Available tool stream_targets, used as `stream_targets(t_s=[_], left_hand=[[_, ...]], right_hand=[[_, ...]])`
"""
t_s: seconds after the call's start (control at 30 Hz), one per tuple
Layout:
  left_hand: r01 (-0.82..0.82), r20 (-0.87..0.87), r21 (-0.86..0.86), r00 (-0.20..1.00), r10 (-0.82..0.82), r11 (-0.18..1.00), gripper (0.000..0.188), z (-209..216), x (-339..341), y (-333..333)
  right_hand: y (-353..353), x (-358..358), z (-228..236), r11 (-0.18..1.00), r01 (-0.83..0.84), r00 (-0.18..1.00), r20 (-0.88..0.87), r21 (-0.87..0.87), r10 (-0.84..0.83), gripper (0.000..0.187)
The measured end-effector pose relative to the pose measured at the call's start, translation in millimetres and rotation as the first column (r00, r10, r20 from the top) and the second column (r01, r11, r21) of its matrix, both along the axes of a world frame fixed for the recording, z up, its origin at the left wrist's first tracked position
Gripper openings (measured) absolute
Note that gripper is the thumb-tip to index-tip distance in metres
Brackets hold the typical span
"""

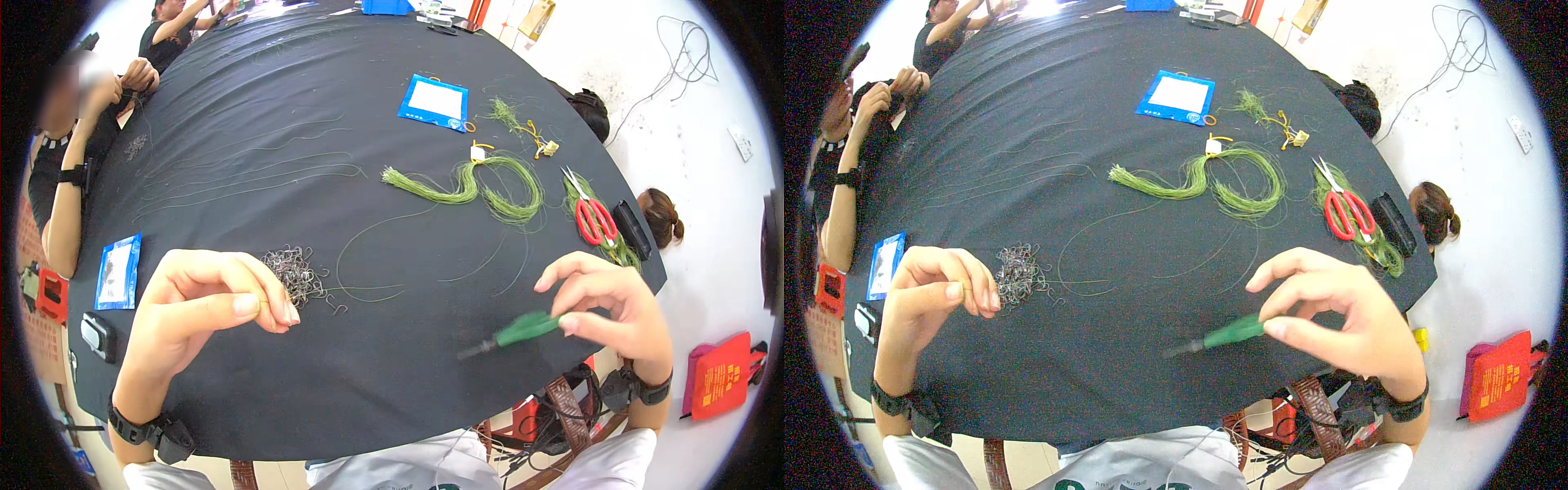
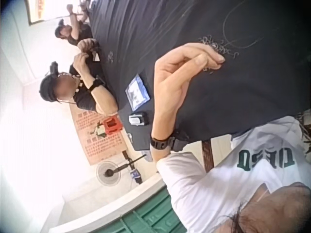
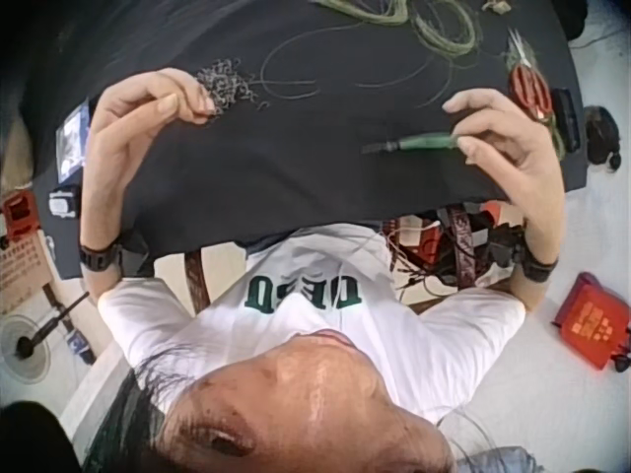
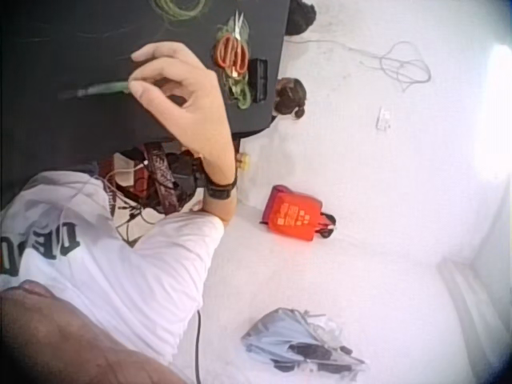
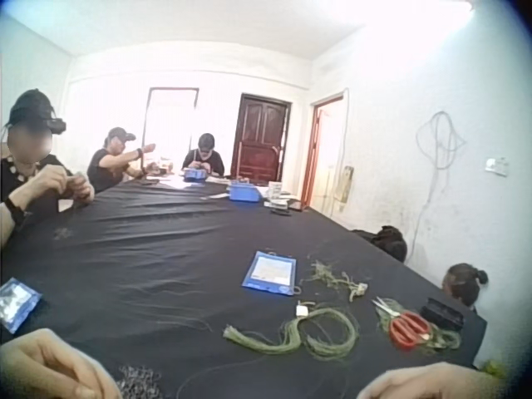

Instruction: Tying and assembling green feather-like material onto small fishing hooks using fishing line.

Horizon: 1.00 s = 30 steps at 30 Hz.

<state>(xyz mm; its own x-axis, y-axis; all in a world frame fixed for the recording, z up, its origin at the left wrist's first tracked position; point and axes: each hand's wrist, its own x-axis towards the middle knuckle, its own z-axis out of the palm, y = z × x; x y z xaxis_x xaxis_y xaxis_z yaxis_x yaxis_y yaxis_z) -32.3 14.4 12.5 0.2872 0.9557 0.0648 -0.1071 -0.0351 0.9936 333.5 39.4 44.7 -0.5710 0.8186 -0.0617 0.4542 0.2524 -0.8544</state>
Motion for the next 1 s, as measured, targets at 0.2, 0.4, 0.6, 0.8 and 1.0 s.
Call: stream_targets(t_s=[0.2, 0.4, 0.6, 0.8, 1.0], left_hand=[[-0.010, 0.008, -0.019, 1.000, 0.010, 1.000, 0.021, 2.0, -2.0, -2.8], [0.090, 0.061, -0.019, 0.994, -0.089, 0.996, 0.011, -1.5, -4.9, 0.6], [0.005, -0.007, -0.008, 1.000, -0.005, 1.000, 0.018, 0.0, -0.7, -0.4], [0.071, -0.075, -0.009, 0.995, -0.072, 0.997, 0.013, 11.3, 3.1, 1.5], [-0.037, -0.417, 0.248, 0.898, 0.141, 0.968, 0.012, 16.1, 13.0, 2.0]], right_hand=[[29.3, 27.8, 13.2, 0.962, 0.237, 0.916, -0.297, -0.138, -0.269, 0.027], [95.4, 84.4, 12.2, 0.680, 0.562, 0.806, -0.125, 0.470, -0.579, 0.019], [132.3, 135.2, -36.2, 0.517, 0.418, 0.582, 0.217, 0.747, -0.784, 0.018], [115.6, 88.2, -25.1, 0.524, 0.246, 0.505, 0.354, 0.815, -0.787, 0.022], [72.7, -77.7, -4.3, 0.950, 0.043, 0.981, -0.192, 0.310, 0.018, 0.030]])
